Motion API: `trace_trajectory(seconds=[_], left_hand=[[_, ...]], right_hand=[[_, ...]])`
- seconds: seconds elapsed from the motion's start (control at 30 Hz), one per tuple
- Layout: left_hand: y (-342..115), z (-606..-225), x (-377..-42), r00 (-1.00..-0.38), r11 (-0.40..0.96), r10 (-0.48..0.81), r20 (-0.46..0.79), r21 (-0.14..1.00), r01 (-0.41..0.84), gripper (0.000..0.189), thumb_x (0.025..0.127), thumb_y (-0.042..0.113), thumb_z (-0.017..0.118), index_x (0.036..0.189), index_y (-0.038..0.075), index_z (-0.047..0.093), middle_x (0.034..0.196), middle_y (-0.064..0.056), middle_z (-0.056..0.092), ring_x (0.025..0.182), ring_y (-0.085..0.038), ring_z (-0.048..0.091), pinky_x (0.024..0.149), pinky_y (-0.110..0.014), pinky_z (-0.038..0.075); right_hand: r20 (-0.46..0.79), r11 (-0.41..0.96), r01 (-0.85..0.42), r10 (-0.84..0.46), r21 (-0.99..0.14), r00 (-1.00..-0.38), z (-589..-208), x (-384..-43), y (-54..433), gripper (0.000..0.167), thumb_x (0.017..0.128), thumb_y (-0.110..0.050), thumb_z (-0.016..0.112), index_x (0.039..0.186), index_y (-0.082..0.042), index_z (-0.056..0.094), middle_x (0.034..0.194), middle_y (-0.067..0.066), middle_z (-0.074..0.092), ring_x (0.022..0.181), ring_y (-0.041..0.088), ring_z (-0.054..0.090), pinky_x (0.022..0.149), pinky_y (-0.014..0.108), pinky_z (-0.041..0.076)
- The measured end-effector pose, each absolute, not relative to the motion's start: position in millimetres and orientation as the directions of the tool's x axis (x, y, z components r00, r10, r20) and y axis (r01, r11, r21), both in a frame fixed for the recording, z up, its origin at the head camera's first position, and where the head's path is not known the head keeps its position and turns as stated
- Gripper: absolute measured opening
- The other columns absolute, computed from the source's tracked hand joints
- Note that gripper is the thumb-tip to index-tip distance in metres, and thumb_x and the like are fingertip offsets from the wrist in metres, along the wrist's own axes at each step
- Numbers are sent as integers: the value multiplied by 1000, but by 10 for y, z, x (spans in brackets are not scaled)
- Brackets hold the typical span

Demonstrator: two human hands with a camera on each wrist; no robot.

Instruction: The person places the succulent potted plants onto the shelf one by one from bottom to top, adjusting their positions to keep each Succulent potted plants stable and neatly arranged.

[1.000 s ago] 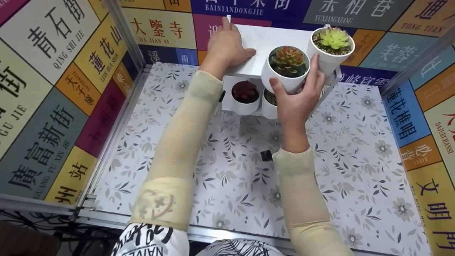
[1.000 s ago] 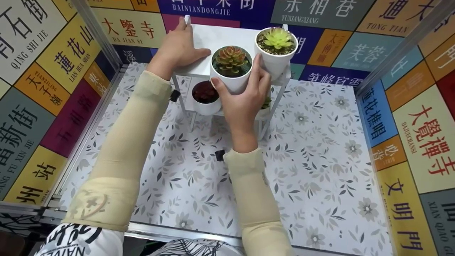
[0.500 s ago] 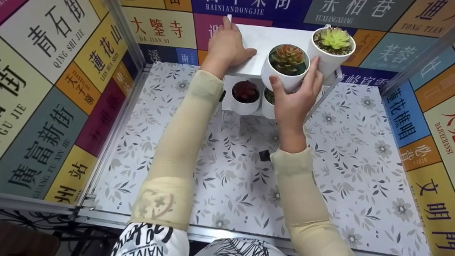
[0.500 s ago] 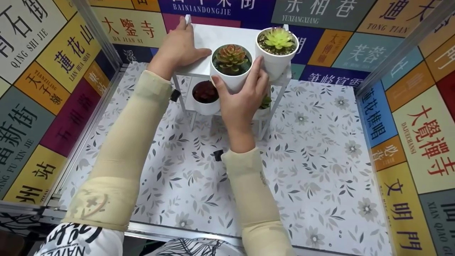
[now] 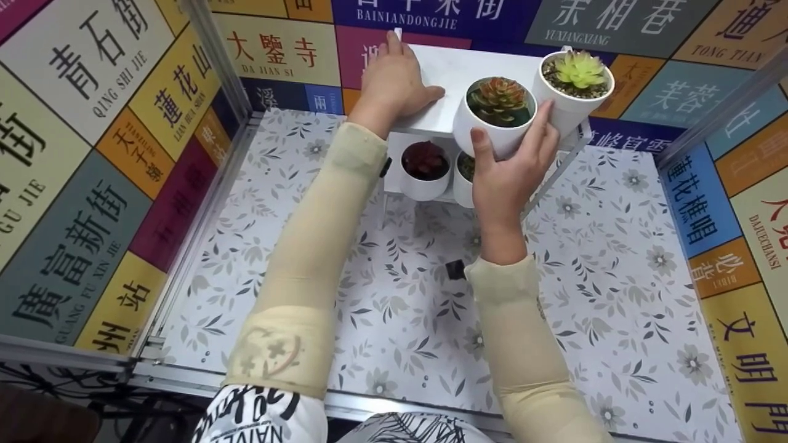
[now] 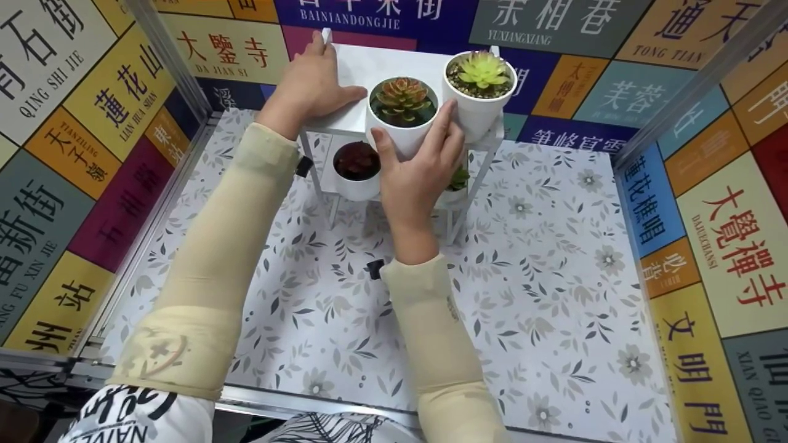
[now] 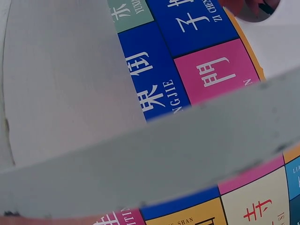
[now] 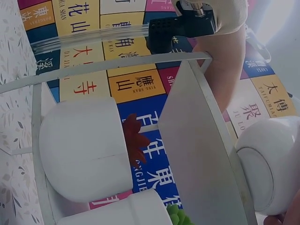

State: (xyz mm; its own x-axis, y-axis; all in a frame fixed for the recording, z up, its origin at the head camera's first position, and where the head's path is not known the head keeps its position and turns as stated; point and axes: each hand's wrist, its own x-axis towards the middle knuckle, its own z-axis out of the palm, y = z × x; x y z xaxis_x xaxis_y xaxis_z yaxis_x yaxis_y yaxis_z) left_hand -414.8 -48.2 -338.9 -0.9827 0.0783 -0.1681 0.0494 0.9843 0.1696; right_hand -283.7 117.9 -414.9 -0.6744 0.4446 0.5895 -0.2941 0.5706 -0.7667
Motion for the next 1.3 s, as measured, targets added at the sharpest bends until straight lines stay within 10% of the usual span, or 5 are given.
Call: trace_trajectory(seconds=[0.63, 0.93, 1.3], left_hand=[[-486, -3391, -4164, -980, 985, 90, -178, 163, 60, 116, 98, 77, 46, 168, -1, -4, 177, -20, -15, 168, -34, 3, 138, -45, 7], [-497, -3378, -4160, -980, 986, 83, -182, 161, 53, 115, 98, 77, 45, 168, 0, -5, 177, -19, -16, 168, -34, 3, 137, -47, 11], [-494, -3397, -4162, -982, 984, 91, -164, 168, 63, 116, 98, 76, 46, 168, -1, -3, 177, -20, -13, 168, -34, 5, 138, -44, 8]], right_hand=[[594, 565, -299, 460, -769, -660, -4108, -2824, 1166, 135, 74, -97, 55, 162, 4, 36, 142, 23, 52, 138, 29, 47, 124, 25, 29], [589, 543, -309, 476, -781, -653, -4090, -2807, 1173, 79, 95, -38, 81, 156, 2, 50, 138, 19, 54, 137, 23, 49, 121, 21, 36], [523, 491, -276, 486, -826, -700, -4112, -2769, 1146, 85, 86, -29, 91, 156, -2, 51, 141, 15, 52, 134, 15, 53, 113, 15, 47]])
